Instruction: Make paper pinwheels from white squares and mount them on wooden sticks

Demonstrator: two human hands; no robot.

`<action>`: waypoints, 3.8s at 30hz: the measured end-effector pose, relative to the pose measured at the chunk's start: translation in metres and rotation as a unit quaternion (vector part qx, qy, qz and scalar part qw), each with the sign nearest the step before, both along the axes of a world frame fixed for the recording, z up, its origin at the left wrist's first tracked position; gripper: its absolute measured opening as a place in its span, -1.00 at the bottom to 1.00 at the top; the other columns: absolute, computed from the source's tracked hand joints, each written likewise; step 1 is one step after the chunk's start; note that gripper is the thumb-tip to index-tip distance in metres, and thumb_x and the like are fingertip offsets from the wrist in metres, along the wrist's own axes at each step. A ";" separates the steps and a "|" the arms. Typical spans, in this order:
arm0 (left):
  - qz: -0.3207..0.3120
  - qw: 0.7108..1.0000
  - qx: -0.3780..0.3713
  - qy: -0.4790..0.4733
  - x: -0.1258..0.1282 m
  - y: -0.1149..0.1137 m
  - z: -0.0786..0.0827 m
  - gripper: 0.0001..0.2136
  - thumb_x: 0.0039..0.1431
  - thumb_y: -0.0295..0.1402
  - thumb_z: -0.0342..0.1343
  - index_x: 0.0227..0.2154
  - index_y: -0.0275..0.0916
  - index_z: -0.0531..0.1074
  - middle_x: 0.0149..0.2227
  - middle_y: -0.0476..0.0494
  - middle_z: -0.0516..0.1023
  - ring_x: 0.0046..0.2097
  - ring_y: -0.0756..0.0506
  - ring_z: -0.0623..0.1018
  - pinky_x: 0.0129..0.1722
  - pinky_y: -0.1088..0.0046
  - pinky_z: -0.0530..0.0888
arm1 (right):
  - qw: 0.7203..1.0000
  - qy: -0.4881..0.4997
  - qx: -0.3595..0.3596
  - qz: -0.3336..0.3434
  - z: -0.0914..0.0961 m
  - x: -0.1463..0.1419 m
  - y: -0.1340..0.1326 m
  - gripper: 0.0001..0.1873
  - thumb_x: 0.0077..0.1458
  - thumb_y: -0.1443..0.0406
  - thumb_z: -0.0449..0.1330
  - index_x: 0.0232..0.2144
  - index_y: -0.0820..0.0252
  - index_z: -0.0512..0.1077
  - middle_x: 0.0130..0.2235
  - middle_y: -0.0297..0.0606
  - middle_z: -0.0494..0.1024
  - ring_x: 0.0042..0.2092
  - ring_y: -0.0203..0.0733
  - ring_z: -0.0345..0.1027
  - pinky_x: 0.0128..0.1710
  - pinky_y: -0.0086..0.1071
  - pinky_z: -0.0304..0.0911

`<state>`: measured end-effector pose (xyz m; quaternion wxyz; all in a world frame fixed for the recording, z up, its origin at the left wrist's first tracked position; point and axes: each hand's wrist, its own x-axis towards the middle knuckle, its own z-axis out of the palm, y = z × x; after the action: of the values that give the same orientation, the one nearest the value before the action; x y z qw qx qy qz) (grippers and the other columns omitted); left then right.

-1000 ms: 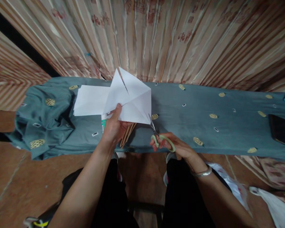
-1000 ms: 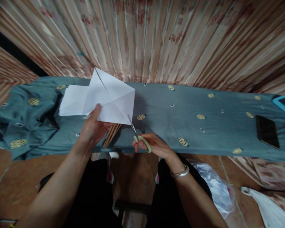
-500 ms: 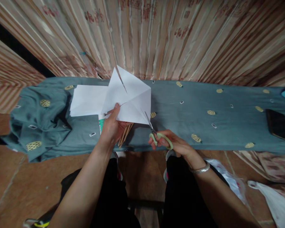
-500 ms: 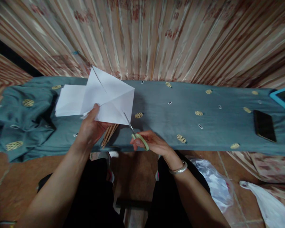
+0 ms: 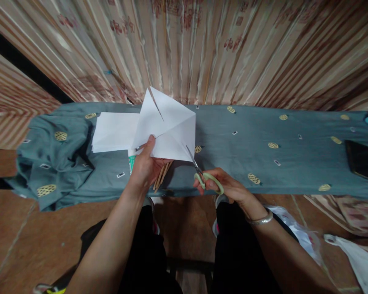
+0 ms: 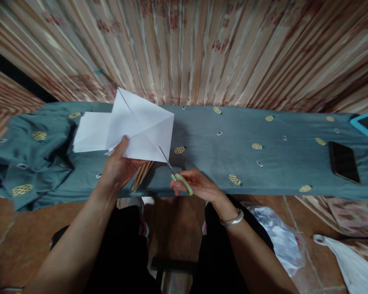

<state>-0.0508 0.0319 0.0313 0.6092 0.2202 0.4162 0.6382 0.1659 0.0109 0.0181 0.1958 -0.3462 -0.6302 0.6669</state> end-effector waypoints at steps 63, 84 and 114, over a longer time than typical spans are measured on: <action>-0.045 0.999 -0.010 0.001 0.005 -0.004 -0.006 -0.80 0.22 -0.26 0.03 -0.22 -0.25 0.45 -0.03 -0.33 0.56 0.07 -0.30 0.51 -0.01 0.06 0.51 | 1.000 0.003 0.004 -0.020 -0.010 -0.003 0.002 -0.36 -0.05 -0.22 0.16 -0.58 0.29 0.41 -0.56 -0.33 0.39 -0.49 -0.35 0.16 -0.45 -0.38 0.05; -0.024 0.999 -0.010 -0.027 0.002 -0.002 -0.007 -0.80 0.23 -0.33 0.03 -0.18 -0.30 0.46 -0.11 -0.33 0.61 -0.01 -0.24 0.56 -0.08 0.23 0.55 | 0.999 -0.003 -0.019 -0.039 -0.013 -0.003 0.000 -0.36 -0.09 -0.22 0.20 -0.57 0.30 0.42 -0.59 -0.36 0.37 -0.54 -0.40 0.15 -0.52 -0.41 0.02; -0.062 0.997 -0.037 -0.024 0.010 -0.008 -0.007 -0.74 0.15 -0.26 0.14 -0.15 -0.31 0.44 -0.04 -0.30 0.55 0.10 -0.35 0.46 -0.01 0.05 0.49 | 0.999 0.020 0.021 -0.046 -0.011 -0.004 0.000 -0.42 0.05 -0.14 0.16 -0.58 0.29 0.41 -0.58 -0.33 0.37 -0.53 -0.39 0.10 -0.52 -0.41 -0.02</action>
<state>-0.0413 0.0240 0.0239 0.6649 0.2073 0.4099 0.5890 0.1615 0.0111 0.0066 0.2463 -0.3571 -0.6231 0.6508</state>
